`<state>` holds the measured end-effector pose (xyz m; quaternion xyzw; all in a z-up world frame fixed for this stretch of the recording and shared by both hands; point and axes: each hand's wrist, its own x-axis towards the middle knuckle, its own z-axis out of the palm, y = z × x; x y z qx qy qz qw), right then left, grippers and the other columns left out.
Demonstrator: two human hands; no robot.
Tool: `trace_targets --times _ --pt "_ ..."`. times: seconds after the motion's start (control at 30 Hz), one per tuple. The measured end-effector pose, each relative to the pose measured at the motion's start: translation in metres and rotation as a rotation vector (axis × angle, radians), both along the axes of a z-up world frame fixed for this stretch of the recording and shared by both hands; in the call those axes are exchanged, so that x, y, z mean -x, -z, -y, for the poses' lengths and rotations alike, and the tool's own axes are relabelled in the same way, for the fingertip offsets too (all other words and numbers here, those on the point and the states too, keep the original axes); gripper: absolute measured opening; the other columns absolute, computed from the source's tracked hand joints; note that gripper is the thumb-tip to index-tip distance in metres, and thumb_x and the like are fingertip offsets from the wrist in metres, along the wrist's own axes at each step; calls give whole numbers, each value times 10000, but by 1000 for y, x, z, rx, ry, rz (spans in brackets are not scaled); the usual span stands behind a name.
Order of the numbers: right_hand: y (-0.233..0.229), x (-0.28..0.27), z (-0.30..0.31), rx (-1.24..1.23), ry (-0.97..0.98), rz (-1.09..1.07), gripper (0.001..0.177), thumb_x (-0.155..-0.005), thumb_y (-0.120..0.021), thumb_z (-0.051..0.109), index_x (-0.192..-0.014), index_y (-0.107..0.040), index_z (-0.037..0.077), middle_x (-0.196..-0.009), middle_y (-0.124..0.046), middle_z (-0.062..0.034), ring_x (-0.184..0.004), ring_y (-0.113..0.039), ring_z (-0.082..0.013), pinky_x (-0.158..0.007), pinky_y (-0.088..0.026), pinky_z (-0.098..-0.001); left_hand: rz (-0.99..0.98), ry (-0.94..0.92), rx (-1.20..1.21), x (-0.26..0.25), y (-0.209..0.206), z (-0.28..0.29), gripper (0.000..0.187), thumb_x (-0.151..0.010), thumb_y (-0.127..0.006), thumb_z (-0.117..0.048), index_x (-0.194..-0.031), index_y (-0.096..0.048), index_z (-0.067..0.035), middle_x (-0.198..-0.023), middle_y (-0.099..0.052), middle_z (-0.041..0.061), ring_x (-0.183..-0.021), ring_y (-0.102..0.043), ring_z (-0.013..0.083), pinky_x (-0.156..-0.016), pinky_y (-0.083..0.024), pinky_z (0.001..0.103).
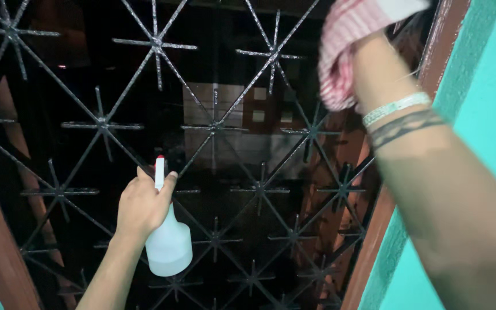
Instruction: The person sprays cleaning liquid from a bottle onto a window and wipes the glass between the bars of a metal grill with a cloth.
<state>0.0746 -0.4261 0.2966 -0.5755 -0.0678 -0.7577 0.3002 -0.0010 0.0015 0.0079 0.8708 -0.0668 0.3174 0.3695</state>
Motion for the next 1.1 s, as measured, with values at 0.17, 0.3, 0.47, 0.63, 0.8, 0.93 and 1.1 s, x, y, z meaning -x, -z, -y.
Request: trace_targets --times 0.17,0.3,0.47,0.63,0.8,0.93,1.1 --pt "36 19 -37 279 234 61 131 -1091 -581 64 -1197 -540 -2 -1170 -637 -220 -1078 -619 -461 -902 -467 -540 1 -11 -8 -1 2 0 524 -961 -573 -452 -1155 -546 34 -999 -706 254 -1015 -677 423 -927 -510 508" --pt "57 57 -30 429 270 -32 193 -1046 -574 3 -1226 -510 -21 -1177 -614 -253 -1067 -592 -503 -882 -447 -572 -5 -20 -11 -3 2 0 544 -949 -585 -458 -1178 -536 33 -1010 -700 268 -1018 -665 448 -922 -504 526" --pt "76 58 6 555 483 -18 262 -920 -519 -90 -1180 -512 -51 -1147 -609 -287 -1014 -611 -503 -829 -487 -537 51 -1 -25 -7 11 0 558 -966 -582 -473 -1165 -544 47 -1009 -698 283 -1025 -665 454 -928 -505 527" --pt "59 33 70 204 -179 170 159 -983 -544 0 -1088 -661 22 -959 -725 -128 -888 -738 -283 -787 -582 -421 49 -9 -25 -7 9 0 558 -964 -579 -476 -1159 -547 46 -1011 -697 276 -1018 -664 449 -928 -502 529" --pt "44 44 86 150 -30 51 157 -975 -563 11 -1089 -670 19 -1011 -712 -134 -943 -716 -299 -845 -574 -430 -37 -25 -27 -4 6 0 554 -974 -568 -481 -1158 -547 41 -998 -704 256 -1005 -677 425 -921 -507 522" --pt "49 70 58 392 270 -26 157 -968 -578 19 -1089 -678 16 -1053 -702 -139 -987 -698 -312 -891 -567 -438 22 -14 -5 -1 5 1 544 -964 -572 -475 -1177 -547 25 -1009 -698 252 -1015 -670 423 -928 -506 512" --pt "47 111 55 703 619 -80 159 -961 -596 29 -1090 -687 12 -1105 -689 -145 -1043 -676 -328 -949 -559 -447 -31 -20 2 -1 5 0 535 -963 -568 -470 -1170 -552 23 -1021 -705 247 -1026 -672 416 -933 -506 512"
